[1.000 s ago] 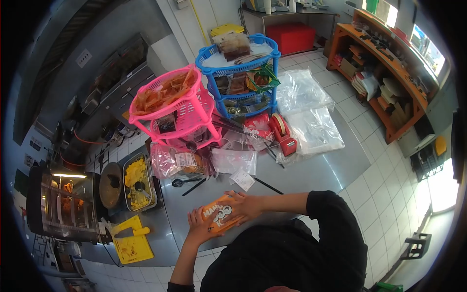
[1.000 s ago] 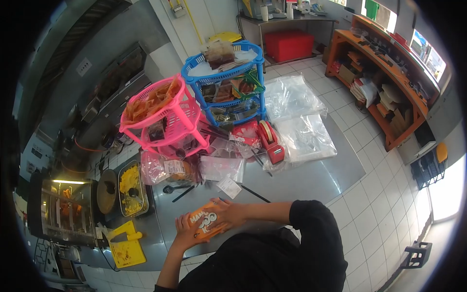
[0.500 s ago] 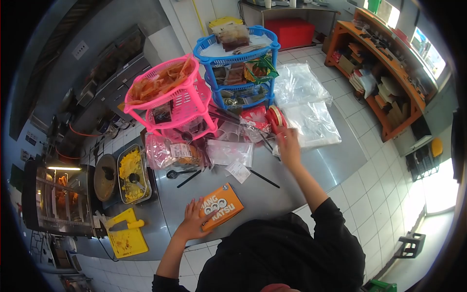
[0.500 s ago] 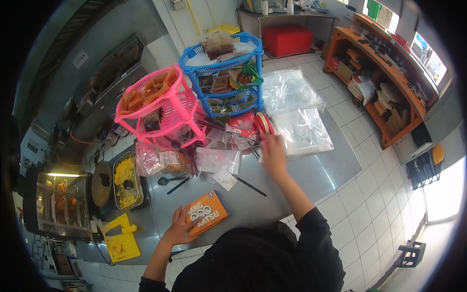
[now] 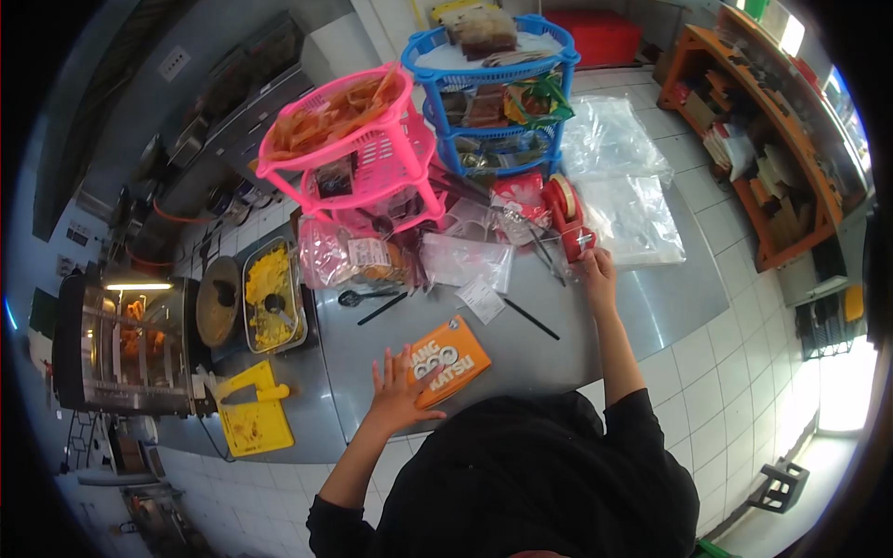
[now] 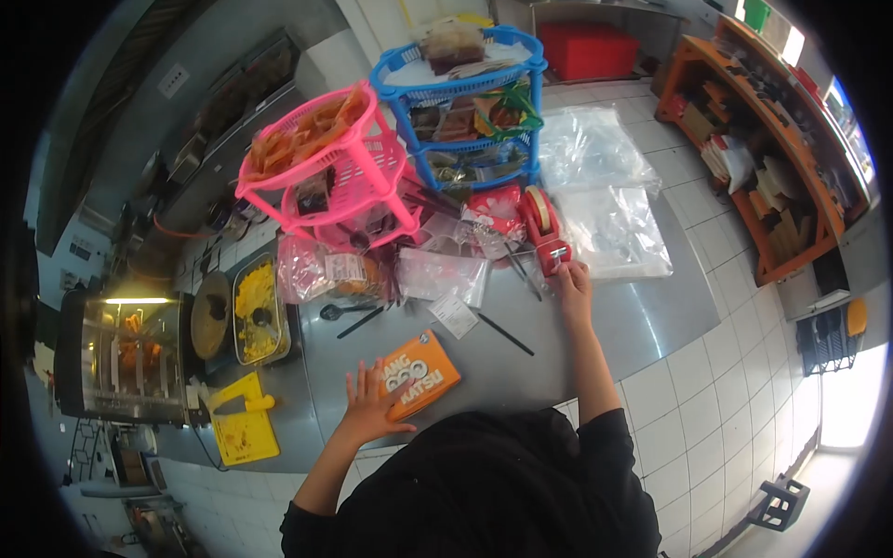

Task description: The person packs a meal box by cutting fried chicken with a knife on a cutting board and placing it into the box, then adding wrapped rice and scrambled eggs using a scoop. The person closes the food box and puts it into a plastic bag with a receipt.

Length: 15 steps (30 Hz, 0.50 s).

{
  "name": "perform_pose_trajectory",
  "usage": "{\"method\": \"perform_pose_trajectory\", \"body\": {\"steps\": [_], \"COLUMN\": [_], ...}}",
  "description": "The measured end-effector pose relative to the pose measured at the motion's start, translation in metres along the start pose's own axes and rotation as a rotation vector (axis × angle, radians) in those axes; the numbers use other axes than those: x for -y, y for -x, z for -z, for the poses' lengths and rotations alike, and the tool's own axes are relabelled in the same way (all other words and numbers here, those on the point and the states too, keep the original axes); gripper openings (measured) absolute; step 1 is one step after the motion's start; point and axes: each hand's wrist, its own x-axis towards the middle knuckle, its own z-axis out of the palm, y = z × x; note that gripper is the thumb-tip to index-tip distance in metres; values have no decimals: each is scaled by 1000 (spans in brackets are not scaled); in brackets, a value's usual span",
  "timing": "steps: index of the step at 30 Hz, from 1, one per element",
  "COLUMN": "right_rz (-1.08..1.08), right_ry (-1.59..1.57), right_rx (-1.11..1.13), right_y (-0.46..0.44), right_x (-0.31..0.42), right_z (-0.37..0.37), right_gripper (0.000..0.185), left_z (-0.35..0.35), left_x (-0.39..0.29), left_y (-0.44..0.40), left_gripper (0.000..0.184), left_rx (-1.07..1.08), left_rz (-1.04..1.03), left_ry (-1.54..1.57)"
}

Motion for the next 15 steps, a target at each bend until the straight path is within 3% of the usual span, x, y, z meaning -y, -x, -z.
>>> {"method": "perform_pose_trajectory", "body": {"steps": [2, 6, 8, 12, 14, 15], "right_rz": [147, 202, 412, 449, 570, 505], "right_ry": [119, 145, 731, 566, 591, 595], "right_rx": [-64, -149, -176, -253, -132, -25], "right_y": [-2, -3, 0, 32, 62, 82], "right_x": [-19, -31, -33, -11, -6, -1], "right_z": [0, -7, -1, -22, -29, -39], "right_gripper": [23, 22, 18, 12, 11, 10], "left_z": [-6, -1, -1, -1, 1, -2], "left_x": [-2, -16, -25, -34, -38, -44], "left_y": [-18, -51, -66, -91, -101, -101], "left_gripper": [74, 75, 75, 73, 71, 70], "left_rx": [-61, -188, -233, -301, -310, -426], "left_rz": [-64, -159, -165, -201, -160, -56], "left_ry": [22, -15, 41, 92, 160, 110]}}
